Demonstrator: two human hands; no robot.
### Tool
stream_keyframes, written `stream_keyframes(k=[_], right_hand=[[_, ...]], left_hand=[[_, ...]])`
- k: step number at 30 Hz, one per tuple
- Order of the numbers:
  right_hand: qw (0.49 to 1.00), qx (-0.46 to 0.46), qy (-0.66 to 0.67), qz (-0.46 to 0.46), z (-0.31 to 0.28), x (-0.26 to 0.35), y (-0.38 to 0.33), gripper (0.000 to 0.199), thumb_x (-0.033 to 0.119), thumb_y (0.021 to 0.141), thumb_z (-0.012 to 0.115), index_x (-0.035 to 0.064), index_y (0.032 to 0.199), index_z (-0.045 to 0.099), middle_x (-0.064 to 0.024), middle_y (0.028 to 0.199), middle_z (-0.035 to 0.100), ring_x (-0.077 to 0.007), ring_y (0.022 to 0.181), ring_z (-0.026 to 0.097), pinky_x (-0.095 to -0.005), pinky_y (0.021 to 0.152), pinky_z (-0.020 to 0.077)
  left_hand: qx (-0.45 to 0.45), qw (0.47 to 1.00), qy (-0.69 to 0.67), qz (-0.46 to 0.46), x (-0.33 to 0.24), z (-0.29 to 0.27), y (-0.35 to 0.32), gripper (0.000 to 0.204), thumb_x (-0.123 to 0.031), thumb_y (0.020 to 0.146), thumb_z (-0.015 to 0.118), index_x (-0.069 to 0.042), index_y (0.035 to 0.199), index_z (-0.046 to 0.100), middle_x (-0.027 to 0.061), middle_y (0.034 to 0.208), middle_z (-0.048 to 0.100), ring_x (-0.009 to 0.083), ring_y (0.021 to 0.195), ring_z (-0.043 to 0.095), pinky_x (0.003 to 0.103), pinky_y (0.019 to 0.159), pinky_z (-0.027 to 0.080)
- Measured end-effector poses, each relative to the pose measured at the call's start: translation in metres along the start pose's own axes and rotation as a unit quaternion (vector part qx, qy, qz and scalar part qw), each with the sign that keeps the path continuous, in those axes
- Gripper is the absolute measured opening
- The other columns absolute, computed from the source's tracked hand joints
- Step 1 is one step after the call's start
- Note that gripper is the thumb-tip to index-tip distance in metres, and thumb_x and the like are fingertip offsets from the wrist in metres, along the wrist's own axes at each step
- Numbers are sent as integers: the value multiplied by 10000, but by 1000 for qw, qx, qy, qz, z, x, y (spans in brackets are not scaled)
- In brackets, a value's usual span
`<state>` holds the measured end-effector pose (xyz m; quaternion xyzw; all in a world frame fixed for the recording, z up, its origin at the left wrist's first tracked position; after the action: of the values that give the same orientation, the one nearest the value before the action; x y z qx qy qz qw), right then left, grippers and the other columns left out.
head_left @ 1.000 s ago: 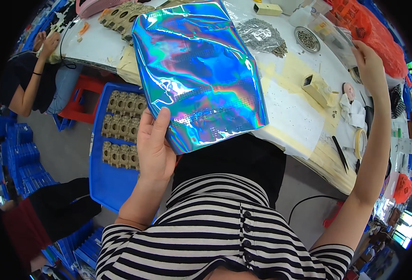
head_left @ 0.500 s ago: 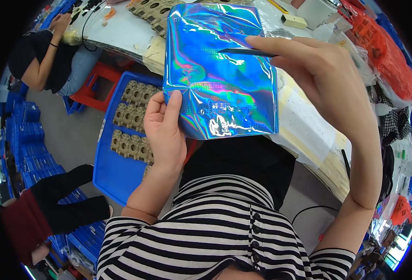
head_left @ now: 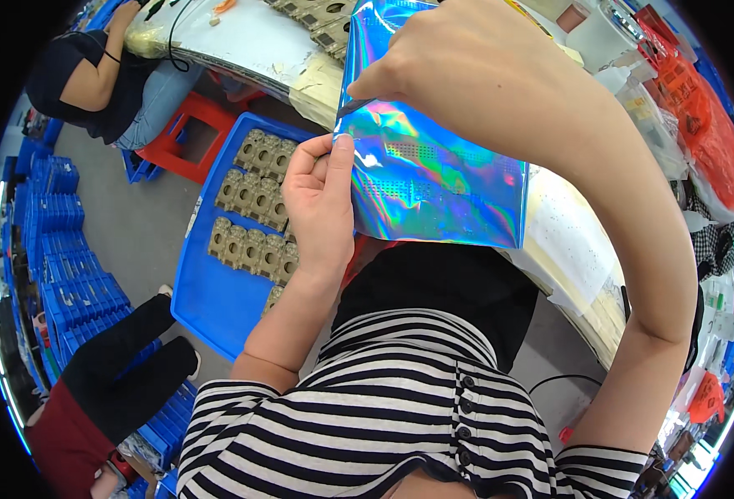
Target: The person uses tweezers to pick up a small adhesive sticker from a tray and applies it to the surface of a holographic bag, then smooths the material by hand.
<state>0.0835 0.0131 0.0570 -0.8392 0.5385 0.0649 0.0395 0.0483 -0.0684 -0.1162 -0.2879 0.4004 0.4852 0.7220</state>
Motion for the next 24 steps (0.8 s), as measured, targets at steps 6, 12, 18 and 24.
stream_keyframes(k=[6,12,18,24], right_hand=[[999,-8,-35,-23,-2,2,7,133,135,753,614,34,725,696,-146,690,671,-278,660,686,-372,553,524],[999,-7,-29,-32,4,2,9,130,135,751,615,36,723,696,-144,690,671,-274,658,686,-368,551,522],[999,-7,-26,-37,6,4,11,127,134,749,617,39,720,696,-143,690,671,-270,657,685,-365,549,520],[999,-11,-22,-42,10,5,11,124,134,748,618,41,718,695,-141,690,671,-266,656,685,-361,547,518]], left_hand=[[8,999,46,17,0,0,7,111,-68,938,623,7,986,557,36,799,656,21,680,565,172,612,453],[4,997,60,49,-6,1,13,105,-75,930,641,6,917,576,22,784,641,12,669,551,163,598,439],[11,996,68,63,-8,3,13,109,-69,928,642,0,940,557,32,794,646,12,670,552,158,594,434],[-3,996,54,73,-11,2,13,116,-61,926,640,-7,950,541,33,798,645,9,675,547,160,589,423]])
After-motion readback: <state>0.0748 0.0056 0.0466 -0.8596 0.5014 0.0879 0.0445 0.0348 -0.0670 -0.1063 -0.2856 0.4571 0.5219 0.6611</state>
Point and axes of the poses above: each hand's wrist, its own y-axis towards the middle knuckle, its own z-axis out of the palm, x = y × z, the point moved 10 cm from there along y, towards the middle knuckle
